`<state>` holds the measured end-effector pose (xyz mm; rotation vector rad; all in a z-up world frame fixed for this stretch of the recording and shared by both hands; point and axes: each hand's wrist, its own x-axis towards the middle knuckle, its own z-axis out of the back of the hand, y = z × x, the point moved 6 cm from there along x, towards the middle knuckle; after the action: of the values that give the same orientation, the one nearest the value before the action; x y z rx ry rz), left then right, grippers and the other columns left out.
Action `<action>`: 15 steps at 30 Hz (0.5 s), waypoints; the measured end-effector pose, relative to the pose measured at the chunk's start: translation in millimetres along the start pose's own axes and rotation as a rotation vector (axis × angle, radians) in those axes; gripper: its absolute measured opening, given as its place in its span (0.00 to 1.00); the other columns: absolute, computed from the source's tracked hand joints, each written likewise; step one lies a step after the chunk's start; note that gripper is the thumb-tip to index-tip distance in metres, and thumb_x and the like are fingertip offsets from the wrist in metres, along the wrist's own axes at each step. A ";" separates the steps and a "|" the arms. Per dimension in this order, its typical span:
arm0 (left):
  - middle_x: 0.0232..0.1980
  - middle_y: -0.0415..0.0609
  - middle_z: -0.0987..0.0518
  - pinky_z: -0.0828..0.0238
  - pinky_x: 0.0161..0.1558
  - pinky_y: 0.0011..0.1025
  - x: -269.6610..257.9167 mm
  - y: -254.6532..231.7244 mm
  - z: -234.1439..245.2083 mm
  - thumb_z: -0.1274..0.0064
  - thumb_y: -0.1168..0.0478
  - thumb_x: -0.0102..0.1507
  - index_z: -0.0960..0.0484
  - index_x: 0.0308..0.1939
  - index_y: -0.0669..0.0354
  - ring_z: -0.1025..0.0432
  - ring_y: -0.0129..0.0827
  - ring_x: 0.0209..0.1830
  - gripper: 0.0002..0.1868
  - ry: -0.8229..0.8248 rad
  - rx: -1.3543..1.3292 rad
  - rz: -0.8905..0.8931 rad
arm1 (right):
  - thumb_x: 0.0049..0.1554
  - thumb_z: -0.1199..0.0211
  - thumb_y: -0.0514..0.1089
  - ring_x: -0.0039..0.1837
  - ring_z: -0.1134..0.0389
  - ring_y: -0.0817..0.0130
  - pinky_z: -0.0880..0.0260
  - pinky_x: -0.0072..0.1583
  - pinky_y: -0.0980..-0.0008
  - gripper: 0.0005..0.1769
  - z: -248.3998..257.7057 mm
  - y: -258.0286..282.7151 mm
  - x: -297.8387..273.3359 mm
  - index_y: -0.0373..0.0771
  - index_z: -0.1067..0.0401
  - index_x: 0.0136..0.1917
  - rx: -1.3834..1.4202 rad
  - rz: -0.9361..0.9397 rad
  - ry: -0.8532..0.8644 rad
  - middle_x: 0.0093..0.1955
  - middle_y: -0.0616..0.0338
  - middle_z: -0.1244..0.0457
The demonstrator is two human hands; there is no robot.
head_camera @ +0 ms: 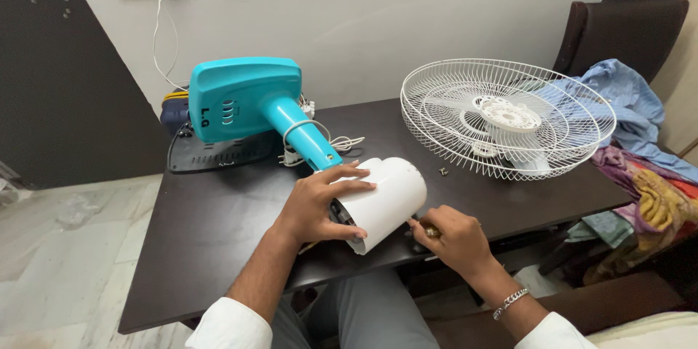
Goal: The person disassembles a table fan by removing the front grille, fan blades, and motor housing. They use a screwdriver to loosen screws and separate the motor from the stand, leaving the components on the table.
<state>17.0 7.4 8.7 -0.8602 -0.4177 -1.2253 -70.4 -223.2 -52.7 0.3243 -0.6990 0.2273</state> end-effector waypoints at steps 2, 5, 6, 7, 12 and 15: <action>0.65 0.44 0.20 0.26 0.64 0.43 -0.9 -0.3 0.3 0.29 0.36 0.46 0.15 0.58 0.43 0.28 0.45 0.71 0.39 0.000 -0.003 0.001 | 0.44 0.19 0.49 0.33 0.29 0.62 0.26 0.37 0.65 0.17 2.5 4.6 1.0 0.39 0.25 0.36 -0.017 -0.004 0.005 0.32 0.58 0.34; 0.65 0.44 0.20 0.26 0.65 0.43 -0.6 0.6 1.8 0.29 0.36 0.47 0.16 0.58 0.43 0.28 0.45 0.72 0.38 0.000 -0.007 -0.004 | 0.39 0.20 0.49 0.40 0.27 0.60 0.25 0.42 0.66 0.27 16.1 14.5 3.4 0.33 0.30 0.43 0.175 0.083 -0.159 0.41 0.55 0.33; 0.66 0.44 0.20 0.26 0.65 0.43 -0.9 0.8 1.8 0.29 0.36 0.47 0.16 0.58 0.43 0.29 0.45 0.72 0.38 0.001 -0.007 -0.005 | 0.41 0.22 0.47 0.41 0.26 0.62 0.24 0.43 0.67 0.23 16.0 17.3 3.5 0.35 0.29 0.43 0.163 0.123 -0.142 0.41 0.57 0.32; 0.66 0.44 0.20 0.26 0.65 0.43 -1.8 0.4 1.3 0.29 0.37 0.47 0.16 0.58 0.43 0.29 0.45 0.72 0.38 0.002 -0.007 -0.006 | 0.43 0.23 0.45 0.42 0.26 0.63 0.23 0.44 0.68 0.19 15.7 19.5 2.6 0.37 0.29 0.42 0.152 0.163 -0.126 0.42 0.58 0.31; 0.65 0.44 0.20 0.26 0.64 0.43 -1.2 -1.0 1.8 0.29 0.37 0.46 0.16 0.58 0.43 0.29 0.46 0.72 0.38 0.001 0.003 -0.014 | 0.46 0.22 0.44 0.39 0.25 0.67 0.24 0.41 0.70 0.14 5.9 8.6 0.5 0.39 0.27 0.38 0.136 0.071 -0.050 0.39 0.60 0.31; 0.65 0.44 0.20 0.26 0.63 0.42 -1.2 -1.3 1.4 0.29 0.37 0.47 0.16 0.58 0.43 0.29 0.45 0.72 0.38 -0.005 0.002 -0.015 | 0.45 0.18 0.46 0.35 0.27 0.65 0.26 0.39 0.67 0.17 -1.1 1.1 -0.8 0.39 0.26 0.36 0.035 -0.003 -0.005 0.34 0.59 0.32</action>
<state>15.6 9.2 9.2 -0.8593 -0.4300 -1.2366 -70.6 -221.8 -53.8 0.3597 -0.7002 0.2361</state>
